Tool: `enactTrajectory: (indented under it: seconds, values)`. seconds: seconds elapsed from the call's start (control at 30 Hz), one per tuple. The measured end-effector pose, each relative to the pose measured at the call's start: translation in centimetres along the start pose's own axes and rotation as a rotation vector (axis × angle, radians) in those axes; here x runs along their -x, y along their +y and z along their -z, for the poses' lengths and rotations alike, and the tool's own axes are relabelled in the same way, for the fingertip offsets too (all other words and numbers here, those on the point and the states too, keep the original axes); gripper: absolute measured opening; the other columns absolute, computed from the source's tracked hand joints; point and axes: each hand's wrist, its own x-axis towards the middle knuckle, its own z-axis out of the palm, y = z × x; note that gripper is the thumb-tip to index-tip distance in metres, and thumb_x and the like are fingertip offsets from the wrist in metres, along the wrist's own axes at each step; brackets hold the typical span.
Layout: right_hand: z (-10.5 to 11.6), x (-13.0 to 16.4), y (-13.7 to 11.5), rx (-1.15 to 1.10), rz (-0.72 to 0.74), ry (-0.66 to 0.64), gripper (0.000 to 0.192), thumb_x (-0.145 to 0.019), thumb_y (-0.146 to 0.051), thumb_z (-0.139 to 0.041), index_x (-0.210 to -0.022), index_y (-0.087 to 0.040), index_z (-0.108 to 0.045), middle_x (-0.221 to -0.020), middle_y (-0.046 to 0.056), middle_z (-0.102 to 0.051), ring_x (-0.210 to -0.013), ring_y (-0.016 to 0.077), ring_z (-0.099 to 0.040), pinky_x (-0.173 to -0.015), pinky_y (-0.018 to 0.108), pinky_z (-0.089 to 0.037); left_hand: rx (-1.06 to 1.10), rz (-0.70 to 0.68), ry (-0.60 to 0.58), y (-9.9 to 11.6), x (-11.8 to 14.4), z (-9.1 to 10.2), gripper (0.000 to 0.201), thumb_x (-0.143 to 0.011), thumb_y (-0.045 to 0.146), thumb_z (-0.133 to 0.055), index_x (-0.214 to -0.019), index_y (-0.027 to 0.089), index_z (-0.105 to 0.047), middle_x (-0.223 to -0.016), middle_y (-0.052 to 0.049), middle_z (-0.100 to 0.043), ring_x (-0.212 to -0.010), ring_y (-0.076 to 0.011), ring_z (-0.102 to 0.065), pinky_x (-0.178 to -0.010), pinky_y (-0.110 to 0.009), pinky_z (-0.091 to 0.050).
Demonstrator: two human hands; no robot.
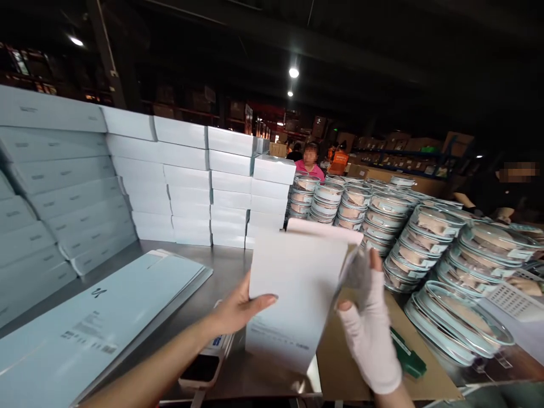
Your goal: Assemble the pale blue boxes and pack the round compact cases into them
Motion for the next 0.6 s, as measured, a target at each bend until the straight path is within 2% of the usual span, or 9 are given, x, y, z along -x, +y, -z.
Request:
enactTrajectory:
  seconds: [0.03, 0.1, 0.13, 0.2, 0.3, 0.4, 0.47, 0.53, 0.6]
  values:
    - [-0.7, 0.7, 0.6, -0.026, -0.003, -0.045, 0.077, -0.103, -0.053, -0.047, -0.164, -0.038, -0.003, -0.175, 0.003, -0.009, -0.160, 0.0300, -0.014, -0.127, 0.055, -0.021, 0.020, -0.017, -0.010, -0.8, 0.1, -0.4, 0.081, -0.080, 0.067, -0.072, -0.143, 0.023, -0.045, -0.125, -0.013, -0.070, -0.117, -0.0354, -0.065, -0.099, -0.049, -0.055]
    - [-2.1, 1.9, 1.4, -0.027, 0.021, -0.050, 0.061, -0.105, -0.045, -0.047, -0.161, -0.040, -0.025, -0.175, -0.002, -0.009, -0.160, 0.0270, -0.014, -0.128, 0.048, -0.020, 0.066, -0.054, -0.010, -1.5, 0.3, -1.0, 0.096, -0.074, 0.073, -0.075, -0.148, 0.025, -0.038, -0.128, -0.013, -0.067, -0.116, -0.0345, -0.065, -0.097, -0.048, -0.057]
    - [-2.6, 2.3, 1.5, -0.047, 0.010, -0.035, 0.055, -0.104, -0.044, -0.048, -0.157, -0.038, -0.036, -0.174, -0.001, -0.013, -0.159, 0.0264, -0.020, -0.128, 0.043, -0.023, 0.092, -0.071, 0.006, -1.5, 0.4, -1.3, 0.102, -0.071, 0.078, -0.074, -0.151, 0.026, -0.035, -0.134, -0.013, -0.063, -0.119, -0.0349, -0.064, -0.096, -0.048, -0.057]
    - [-3.4, 2.8, 1.3, -0.161, -0.086, 0.009, 0.057, -0.103, -0.050, -0.049, -0.156, -0.030, -0.041, -0.171, 0.006, -0.028, -0.152, 0.0268, -0.038, -0.123, 0.039, -0.033, 0.140, -0.100, 0.063, -1.0, 0.6, -1.8, 0.107, -0.068, 0.086, -0.069, -0.151, 0.026, -0.038, -0.144, -0.014, -0.056, -0.125, -0.0367, -0.060, -0.099, -0.048, -0.056]
    - [-4.1, 3.0, 0.4, -0.262, -0.247, 0.129, 0.068, -0.101, -0.054, -0.052, -0.159, -0.024, -0.035, -0.164, 0.011, -0.041, -0.148, 0.0289, -0.044, -0.125, 0.045, -0.029, 0.183, -0.098, 0.178, 0.0, 0.6, -2.8, 0.080, -0.086, 0.081, -0.053, -0.140, 0.022, -0.055, -0.139, -0.013, -0.063, -0.126, -0.0359, -0.060, -0.105, -0.046, -0.051]
    - [-4.8, 3.3, -0.4, -0.300, -0.296, 0.186, 0.064, -0.104, -0.043, -0.050, -0.162, -0.039, -0.022, -0.172, 0.000, -0.024, -0.158, 0.0248, -0.022, -0.129, 0.052, -0.011, 0.199, -0.097, 0.305, 0.4, 0.8, -3.6, 0.056, -0.099, 0.065, -0.047, -0.140, 0.027, -0.050, -0.152, -0.010, -0.053, -0.134, -0.0322, -0.055, -0.106, -0.042, -0.050]
    - [-5.1, 3.3, -0.8, -0.345, -0.292, 0.188, 0.069, -0.105, -0.040, -0.046, -0.162, -0.045, -0.007, -0.174, -0.003, -0.014, -0.160, 0.0217, -0.015, -0.129, 0.052, -0.008, 0.203, -0.087, 0.335, 0.5, 1.2, -3.4, 0.054, -0.098, 0.062, -0.053, -0.142, 0.032, -0.044, -0.161, -0.007, -0.042, -0.138, -0.0304, -0.052, -0.105, -0.041, -0.050]
    - [-4.8, 3.2, -1.1, -0.373, -0.311, 0.154, 0.072, -0.105, -0.043, -0.045, -0.163, -0.043, -0.002, -0.173, -0.001, -0.018, -0.159, 0.0211, -0.017, -0.129, 0.049, -0.010, 0.109, -0.053, 0.234, 0.6, 1.8, -2.6, 0.052, -0.096, 0.059, -0.058, -0.141, 0.033, -0.049, -0.159, -0.006, -0.046, -0.137, -0.0309, -0.053, -0.107, -0.043, -0.050]
    - [-3.3, 3.2, -1.0, -0.415, -0.357, 0.087, 0.077, -0.103, -0.051, -0.047, -0.163, -0.040, -0.001, -0.170, 0.003, -0.028, -0.156, 0.0215, -0.027, -0.127, 0.048, -0.021, -0.097, -0.035, 0.047, 0.8, 2.4, -1.2, 0.052, -0.089, 0.054, -0.069, -0.136, 0.033, -0.060, -0.149, -0.007, -0.058, -0.138, -0.0348, -0.053, -0.111, -0.048, -0.047]
